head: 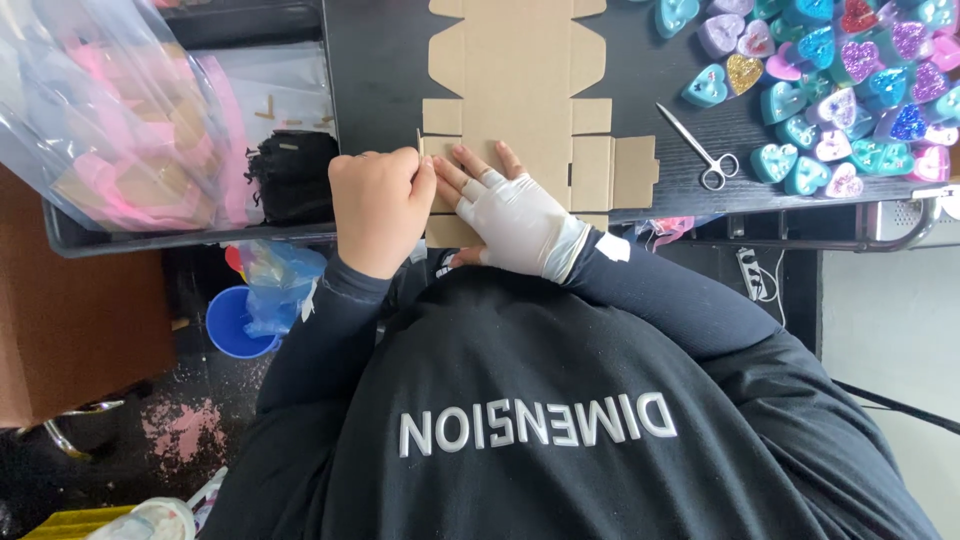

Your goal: Assembling a cardboard gift box and placing heart-shaped products inside.

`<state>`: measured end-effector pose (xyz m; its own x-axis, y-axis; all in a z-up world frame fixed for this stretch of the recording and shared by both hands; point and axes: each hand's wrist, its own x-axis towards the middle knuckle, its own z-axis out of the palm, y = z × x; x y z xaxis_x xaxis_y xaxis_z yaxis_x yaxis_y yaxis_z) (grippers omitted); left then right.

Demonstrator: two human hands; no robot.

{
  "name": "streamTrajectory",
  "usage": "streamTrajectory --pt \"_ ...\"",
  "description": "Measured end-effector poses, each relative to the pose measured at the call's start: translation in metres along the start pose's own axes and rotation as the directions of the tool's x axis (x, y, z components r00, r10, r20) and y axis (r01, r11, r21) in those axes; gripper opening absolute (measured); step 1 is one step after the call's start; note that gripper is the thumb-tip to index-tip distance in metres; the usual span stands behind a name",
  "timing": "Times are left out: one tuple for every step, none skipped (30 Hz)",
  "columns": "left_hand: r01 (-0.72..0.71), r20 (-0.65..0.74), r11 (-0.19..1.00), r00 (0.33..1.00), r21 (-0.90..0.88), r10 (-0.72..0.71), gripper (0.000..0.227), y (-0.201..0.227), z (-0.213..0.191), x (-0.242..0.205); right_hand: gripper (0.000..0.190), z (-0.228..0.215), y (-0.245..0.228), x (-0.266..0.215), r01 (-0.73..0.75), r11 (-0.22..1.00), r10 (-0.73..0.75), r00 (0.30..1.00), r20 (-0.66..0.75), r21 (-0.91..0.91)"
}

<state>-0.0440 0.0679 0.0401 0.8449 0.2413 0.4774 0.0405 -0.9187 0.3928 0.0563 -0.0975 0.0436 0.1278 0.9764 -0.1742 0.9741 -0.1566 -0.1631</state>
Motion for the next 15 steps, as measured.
streamTrajectory --pt "0.000 0.000 1.000 1.000 0.000 0.000 0.032 -0.001 0.001 -0.001 0.113 0.001 0.002 0.000 0.000 1.000 0.000 1.000 0.000 0.000" --pt "0.014 0.018 1.000 1.000 0.012 -0.014 0.033 -0.001 0.002 -0.003 0.112 0.002 0.003 0.001 0.008 1.000 -0.008 1.000 -0.005 0.000" --pt "0.027 0.036 0.999 0.999 0.022 -0.028 0.035 -0.002 0.003 -0.005 0.111 0.004 0.004 0.000 0.015 1.000 -0.015 1.000 -0.008 0.001" --pt "0.027 0.038 0.999 0.999 0.021 -0.028 0.035 -0.002 0.004 -0.007 0.111 0.005 0.003 -0.001 0.014 1.000 -0.014 1.000 -0.008 0.002" --pt "0.046 0.053 0.998 0.998 -0.038 -0.044 0.034 -0.003 0.005 -0.007 0.111 0.006 0.003 -0.001 0.011 1.000 -0.011 1.000 -0.012 0.000" --pt "0.065 0.070 0.993 0.996 -0.097 -0.058 0.033 -0.004 0.005 -0.007 0.111 0.007 0.002 -0.001 0.008 1.000 -0.008 1.000 -0.016 -0.003" --pt "0.065 0.071 0.993 0.996 -0.097 -0.059 0.033 0.000 0.005 -0.007 0.111 0.007 0.002 -0.001 0.008 1.000 -0.008 1.000 -0.016 -0.002" --pt "0.050 0.058 0.997 0.997 -0.061 -0.046 0.034 0.004 0.005 -0.007 0.111 0.007 0.001 0.000 0.005 1.000 -0.005 1.000 0.000 -0.008" --pt "0.031 0.044 0.999 0.999 -0.025 -0.030 0.034 0.007 0.005 -0.007 0.110 0.007 0.001 0.001 0.000 1.000 0.001 1.000 0.014 -0.017" --pt "0.029 0.042 0.999 0.999 -0.025 -0.028 0.034 0.009 0.005 -0.006 0.110 0.006 -0.001 0.000 -0.002 1.000 0.002 1.000 0.011 -0.018" --pt "0.016 0.025 1.000 1.000 0.009 -0.016 0.033 0.011 0.005 -0.004 0.108 0.004 -0.001 0.000 -0.005 0.999 0.007 0.999 0.051 -0.041" --pt "0.004 0.008 0.999 1.000 0.044 -0.005 0.031 0.013 0.006 -0.003 0.106 0.002 -0.001 0.000 -0.007 0.998 0.013 0.996 0.090 -0.063" --pt "0.007 0.009 0.999 1.000 0.044 -0.008 0.031 0.011 0.005 -0.004 0.106 0.003 0.000 0.000 -0.005 0.998 0.010 0.996 0.092 -0.062" --pt "0.028 0.029 0.999 0.999 0.040 -0.029 0.031 0.010 0.005 -0.006 0.109 0.004 0.000 0.000 -0.003 1.000 0.005 0.998 0.066 -0.028" --pt "0.047 0.048 0.998 0.998 0.038 -0.049 0.031 0.007 0.004 -0.007 0.111 0.005 0.001 0.001 0.000 1.000 0.000 0.999 0.038 0.005"
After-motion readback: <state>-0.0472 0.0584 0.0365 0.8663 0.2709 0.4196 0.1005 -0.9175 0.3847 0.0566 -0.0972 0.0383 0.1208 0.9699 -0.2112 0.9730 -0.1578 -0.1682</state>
